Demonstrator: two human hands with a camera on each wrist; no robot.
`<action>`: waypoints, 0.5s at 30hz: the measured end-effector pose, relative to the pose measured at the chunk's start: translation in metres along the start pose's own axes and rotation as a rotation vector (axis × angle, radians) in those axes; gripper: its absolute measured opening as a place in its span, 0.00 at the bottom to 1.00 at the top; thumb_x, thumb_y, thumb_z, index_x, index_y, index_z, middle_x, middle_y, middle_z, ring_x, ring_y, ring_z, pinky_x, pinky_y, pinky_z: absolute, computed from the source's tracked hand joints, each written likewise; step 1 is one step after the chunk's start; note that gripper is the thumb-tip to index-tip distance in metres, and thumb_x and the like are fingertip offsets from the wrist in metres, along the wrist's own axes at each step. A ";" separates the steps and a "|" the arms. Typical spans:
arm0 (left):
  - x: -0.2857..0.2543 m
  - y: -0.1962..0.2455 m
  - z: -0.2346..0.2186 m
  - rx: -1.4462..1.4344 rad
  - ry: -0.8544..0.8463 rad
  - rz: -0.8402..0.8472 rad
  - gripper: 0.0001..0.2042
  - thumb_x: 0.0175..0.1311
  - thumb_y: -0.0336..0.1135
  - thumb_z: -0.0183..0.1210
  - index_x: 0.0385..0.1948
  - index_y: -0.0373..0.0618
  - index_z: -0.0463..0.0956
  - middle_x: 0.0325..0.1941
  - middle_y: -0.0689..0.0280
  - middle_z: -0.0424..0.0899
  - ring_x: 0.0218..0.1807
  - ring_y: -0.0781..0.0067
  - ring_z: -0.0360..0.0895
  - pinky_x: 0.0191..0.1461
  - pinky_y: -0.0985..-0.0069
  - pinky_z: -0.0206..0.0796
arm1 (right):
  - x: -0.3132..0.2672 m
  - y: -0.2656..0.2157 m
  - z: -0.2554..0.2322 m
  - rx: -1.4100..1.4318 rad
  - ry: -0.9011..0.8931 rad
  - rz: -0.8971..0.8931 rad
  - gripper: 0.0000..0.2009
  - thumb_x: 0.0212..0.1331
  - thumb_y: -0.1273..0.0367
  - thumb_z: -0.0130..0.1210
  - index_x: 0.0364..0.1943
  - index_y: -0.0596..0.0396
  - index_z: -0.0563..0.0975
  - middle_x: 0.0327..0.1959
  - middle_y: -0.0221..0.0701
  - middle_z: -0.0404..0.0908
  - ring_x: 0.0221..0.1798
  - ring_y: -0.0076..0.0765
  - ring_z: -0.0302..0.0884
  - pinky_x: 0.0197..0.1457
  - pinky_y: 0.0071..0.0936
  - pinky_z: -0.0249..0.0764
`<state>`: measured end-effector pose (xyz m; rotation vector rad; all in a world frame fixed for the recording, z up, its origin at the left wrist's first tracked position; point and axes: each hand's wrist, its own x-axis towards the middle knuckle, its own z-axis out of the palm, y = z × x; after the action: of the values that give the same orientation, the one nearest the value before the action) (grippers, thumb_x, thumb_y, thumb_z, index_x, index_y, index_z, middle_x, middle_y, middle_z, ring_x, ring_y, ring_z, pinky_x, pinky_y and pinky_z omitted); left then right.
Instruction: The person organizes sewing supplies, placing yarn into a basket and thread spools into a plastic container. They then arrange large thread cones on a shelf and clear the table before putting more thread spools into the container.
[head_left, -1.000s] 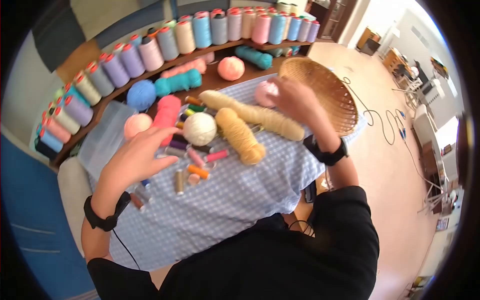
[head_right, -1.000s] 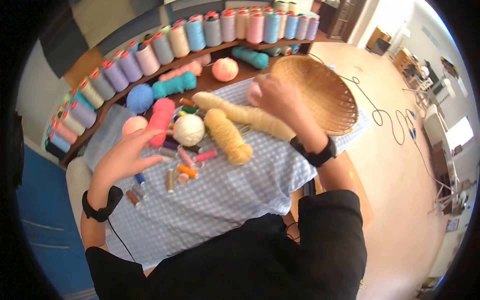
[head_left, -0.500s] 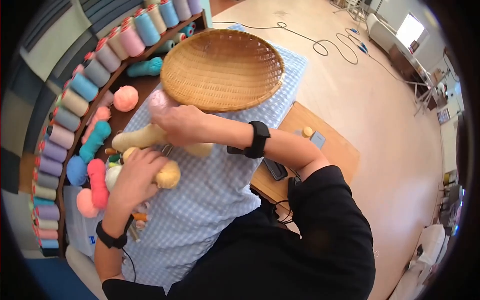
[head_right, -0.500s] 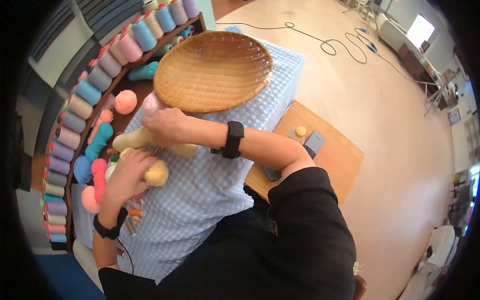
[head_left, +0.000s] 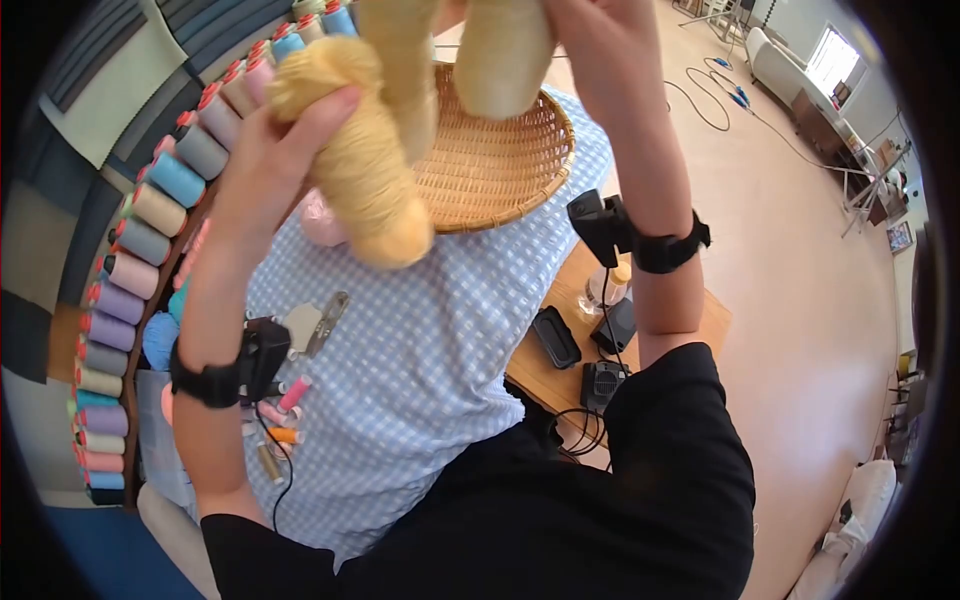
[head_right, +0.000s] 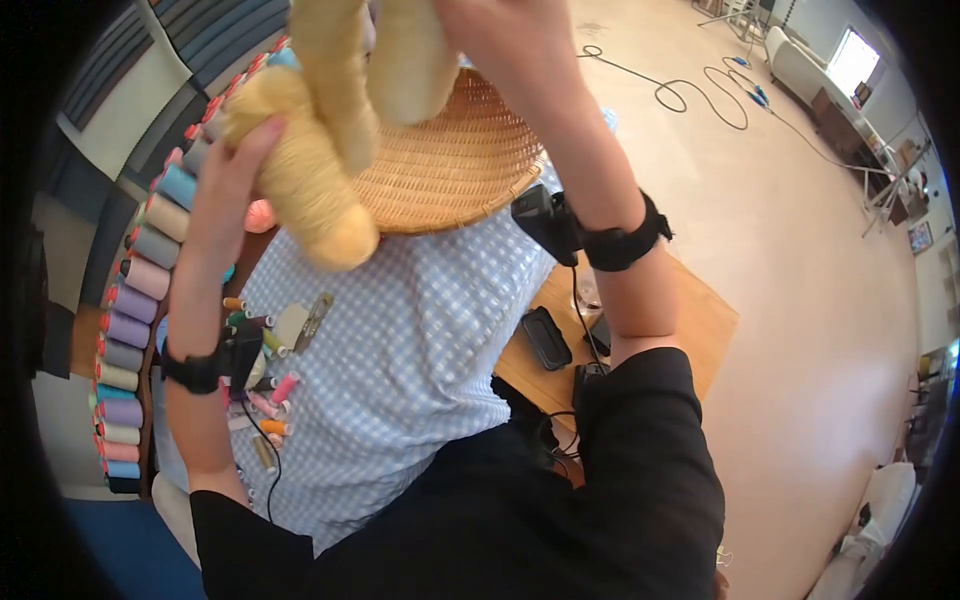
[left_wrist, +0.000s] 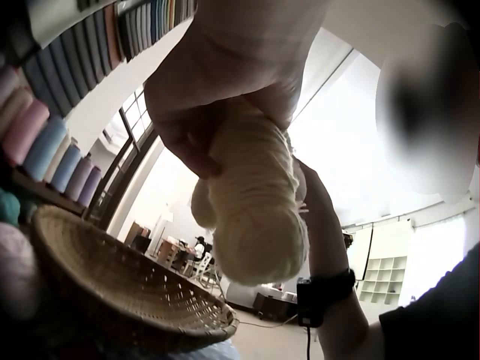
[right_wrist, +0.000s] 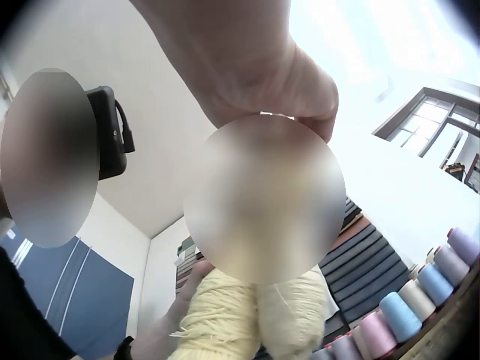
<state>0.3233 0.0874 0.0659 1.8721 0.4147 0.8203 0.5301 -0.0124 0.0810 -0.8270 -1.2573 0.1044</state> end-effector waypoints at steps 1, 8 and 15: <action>0.009 -0.003 0.006 0.017 -0.003 -0.111 0.20 0.59 0.45 0.58 0.44 0.35 0.74 0.40 0.65 0.79 0.42 0.78 0.77 0.41 0.79 0.71 | 0.004 0.001 -0.003 0.016 0.049 -0.014 0.19 0.61 0.70 0.53 0.55 0.61 0.65 0.40 0.35 0.79 0.41 0.26 0.77 0.41 0.20 0.74; 0.036 -0.060 0.006 0.172 0.039 -0.207 0.29 0.58 0.52 0.58 0.48 0.32 0.72 0.42 0.62 0.78 0.40 0.75 0.76 0.39 0.82 0.70 | -0.018 0.054 -0.021 -0.714 -0.111 0.114 0.15 0.56 0.62 0.59 0.39 0.60 0.78 0.31 0.29 0.80 0.33 0.23 0.78 0.36 0.23 0.75; 0.003 -0.102 -0.054 0.754 -0.145 -0.213 0.27 0.48 0.44 0.63 0.49 0.36 0.73 0.45 0.49 0.79 0.47 0.59 0.77 0.52 0.70 0.67 | -0.039 0.055 -0.014 -0.654 -0.175 0.291 0.14 0.56 0.60 0.56 0.36 0.57 0.80 0.27 0.36 0.81 0.31 0.34 0.79 0.36 0.27 0.73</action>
<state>0.2948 0.1694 -0.0107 2.4958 0.9031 0.3942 0.5488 0.0002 0.0162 -1.5939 -1.3432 -0.0060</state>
